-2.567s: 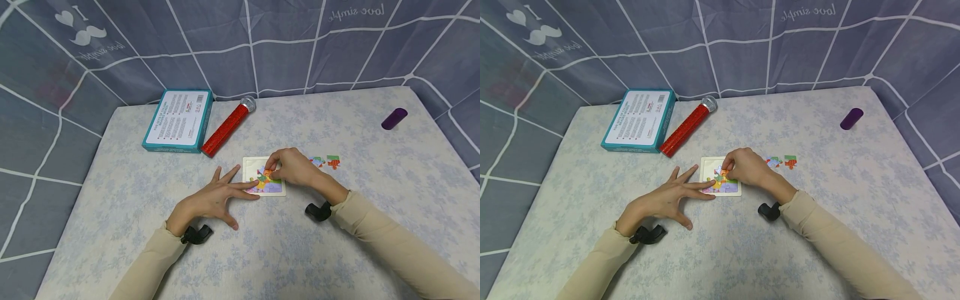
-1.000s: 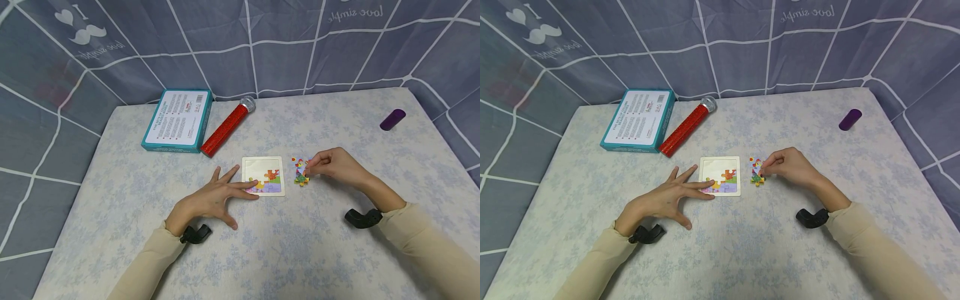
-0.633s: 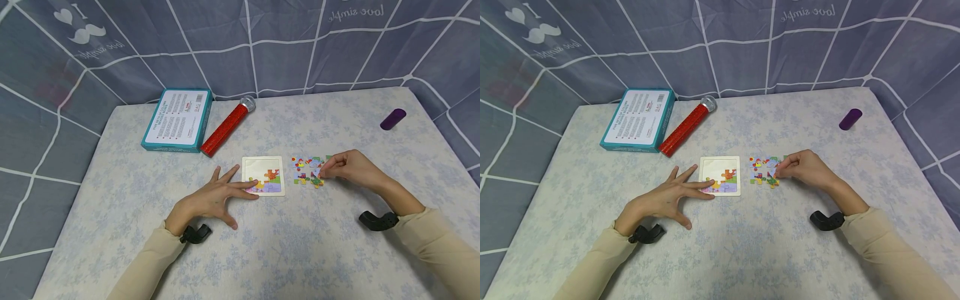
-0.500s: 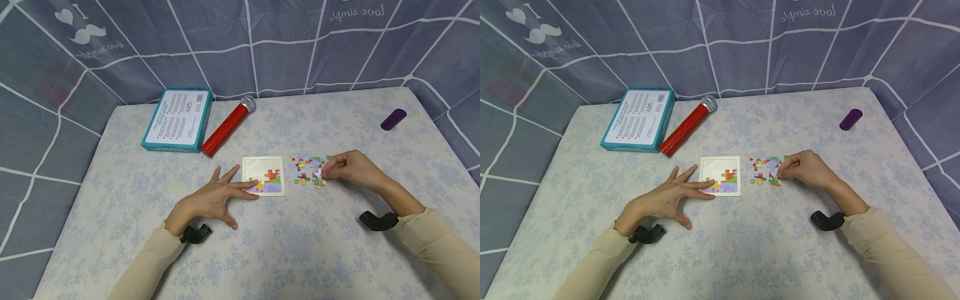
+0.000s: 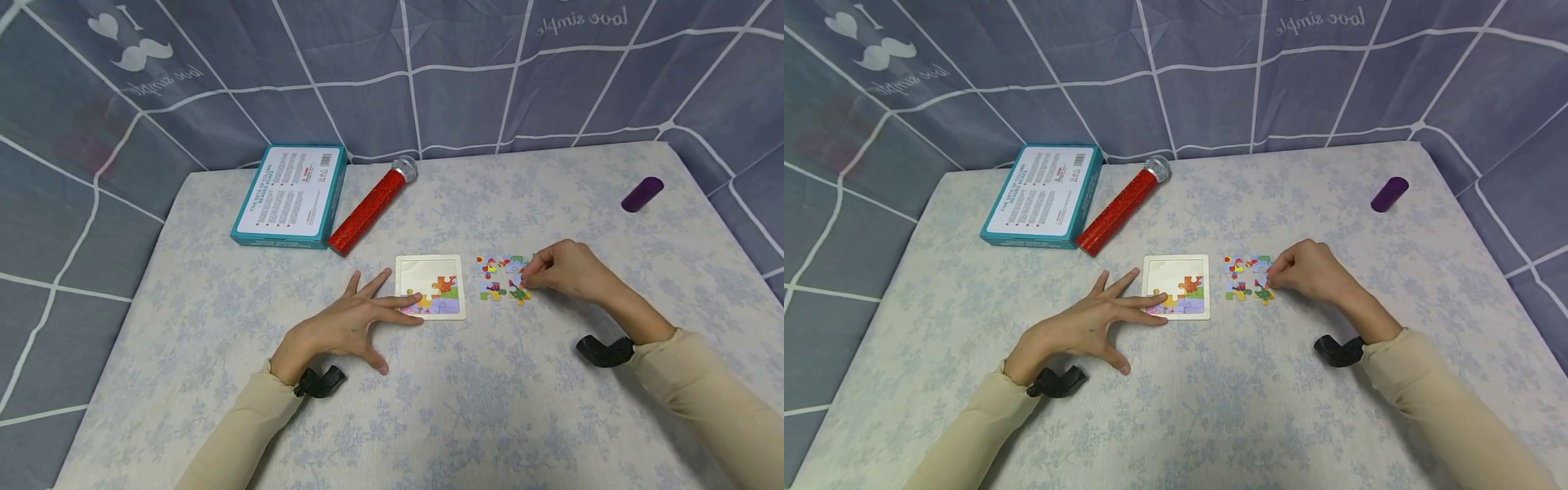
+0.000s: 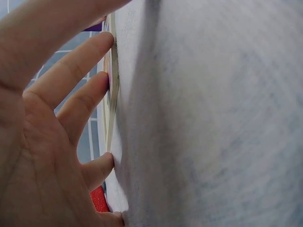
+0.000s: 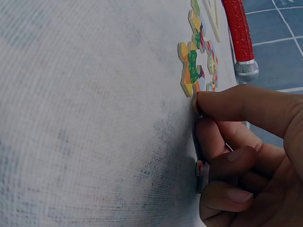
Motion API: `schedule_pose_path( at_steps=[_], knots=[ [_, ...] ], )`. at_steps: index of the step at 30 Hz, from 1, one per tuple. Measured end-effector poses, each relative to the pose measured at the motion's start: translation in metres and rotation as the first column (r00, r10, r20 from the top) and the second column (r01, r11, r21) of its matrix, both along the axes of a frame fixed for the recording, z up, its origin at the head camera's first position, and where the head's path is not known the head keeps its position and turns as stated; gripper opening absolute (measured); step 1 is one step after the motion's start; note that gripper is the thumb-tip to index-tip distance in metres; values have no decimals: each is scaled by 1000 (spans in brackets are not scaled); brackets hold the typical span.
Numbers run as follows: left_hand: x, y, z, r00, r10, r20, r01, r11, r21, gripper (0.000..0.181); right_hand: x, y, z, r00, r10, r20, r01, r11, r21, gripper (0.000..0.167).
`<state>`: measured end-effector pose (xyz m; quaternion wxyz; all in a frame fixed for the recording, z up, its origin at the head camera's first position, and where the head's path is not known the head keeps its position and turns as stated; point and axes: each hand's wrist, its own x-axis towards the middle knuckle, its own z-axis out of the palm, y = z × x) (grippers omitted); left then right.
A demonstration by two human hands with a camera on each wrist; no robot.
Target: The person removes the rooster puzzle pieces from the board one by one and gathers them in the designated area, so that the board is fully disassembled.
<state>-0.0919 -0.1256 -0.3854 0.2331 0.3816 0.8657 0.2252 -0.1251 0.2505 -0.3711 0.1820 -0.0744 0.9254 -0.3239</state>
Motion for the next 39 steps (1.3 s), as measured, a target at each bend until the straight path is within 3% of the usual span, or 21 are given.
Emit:
schedule_pose_path(
  at_steps=[18, 26, 39],
  knots=[
    [-1, 0, 2, 1000, -5, -12, 5, 1000, -11, 85, -5, 1, 5, 999, 38, -26, -38, 999, 9, 7],
    [-1, 1, 2, 1000, -4, -8, 4, 1000, -3, 84, -7, -14, 5, 998, 30, -50, -34, 996, -78, 13],
    [-1, 0, 0, 1000, -7, -10, 7, 1000, -1, 84, -10, -68, -9, 971, 176, -162, -204, 963, -175, 29]
  ],
)
